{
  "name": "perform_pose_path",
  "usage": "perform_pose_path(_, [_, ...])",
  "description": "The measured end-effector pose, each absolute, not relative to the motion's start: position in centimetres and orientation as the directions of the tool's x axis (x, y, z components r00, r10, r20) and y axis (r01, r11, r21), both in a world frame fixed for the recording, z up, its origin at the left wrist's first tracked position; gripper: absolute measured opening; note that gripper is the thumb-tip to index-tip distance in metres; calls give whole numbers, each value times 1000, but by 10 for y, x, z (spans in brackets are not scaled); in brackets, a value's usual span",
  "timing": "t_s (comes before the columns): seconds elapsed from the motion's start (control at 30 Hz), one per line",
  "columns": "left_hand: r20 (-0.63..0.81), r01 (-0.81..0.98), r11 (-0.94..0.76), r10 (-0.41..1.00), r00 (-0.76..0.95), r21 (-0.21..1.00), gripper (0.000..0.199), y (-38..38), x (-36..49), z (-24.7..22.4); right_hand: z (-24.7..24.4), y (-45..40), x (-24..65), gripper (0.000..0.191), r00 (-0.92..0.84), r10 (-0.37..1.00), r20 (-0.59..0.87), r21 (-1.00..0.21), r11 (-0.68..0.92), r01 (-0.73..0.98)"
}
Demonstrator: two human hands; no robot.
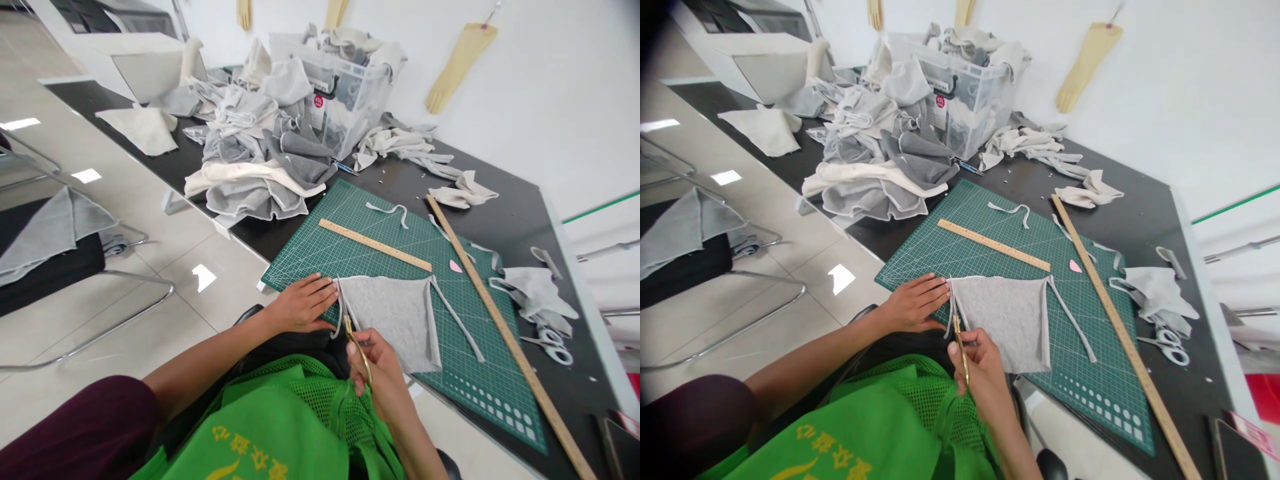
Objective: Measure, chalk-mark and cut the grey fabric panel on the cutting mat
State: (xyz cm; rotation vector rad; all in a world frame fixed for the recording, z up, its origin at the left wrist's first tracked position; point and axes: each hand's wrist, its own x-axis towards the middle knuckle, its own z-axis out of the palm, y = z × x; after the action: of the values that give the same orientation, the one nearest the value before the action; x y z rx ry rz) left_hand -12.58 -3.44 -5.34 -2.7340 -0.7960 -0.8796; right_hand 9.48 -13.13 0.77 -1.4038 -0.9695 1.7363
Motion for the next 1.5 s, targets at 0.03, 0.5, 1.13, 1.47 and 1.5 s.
perform_pose_path(0.03, [584,534,-846,438,684,9,69,-34,-126,-53,8,-129,94,47,-175,868,-466,-875,-481,-58])
perform_pose_path(0.5, [608,536,-844,416,676,-19,66,-33,-125,-53,6,-125,87,43,-185,885,-428,-882,-453,-130])
perform_pose_path(1.13, [621,521,-854,408,669,-1,66,-34,-125,-53,7,-126,89,42,-179,888,-423,-897,-438,-53])
perform_pose_path(1.47, [584,534,-846,438,683,9,64,-34,-125,-56,1,-131,93,44,-191,881,-432,-886,-454,-92])
perform_pose_path(1.5, [577,536,-844,443,686,10,64,-35,-125,-56,2,-133,95,45,-199,876,-439,-878,-465,-114])
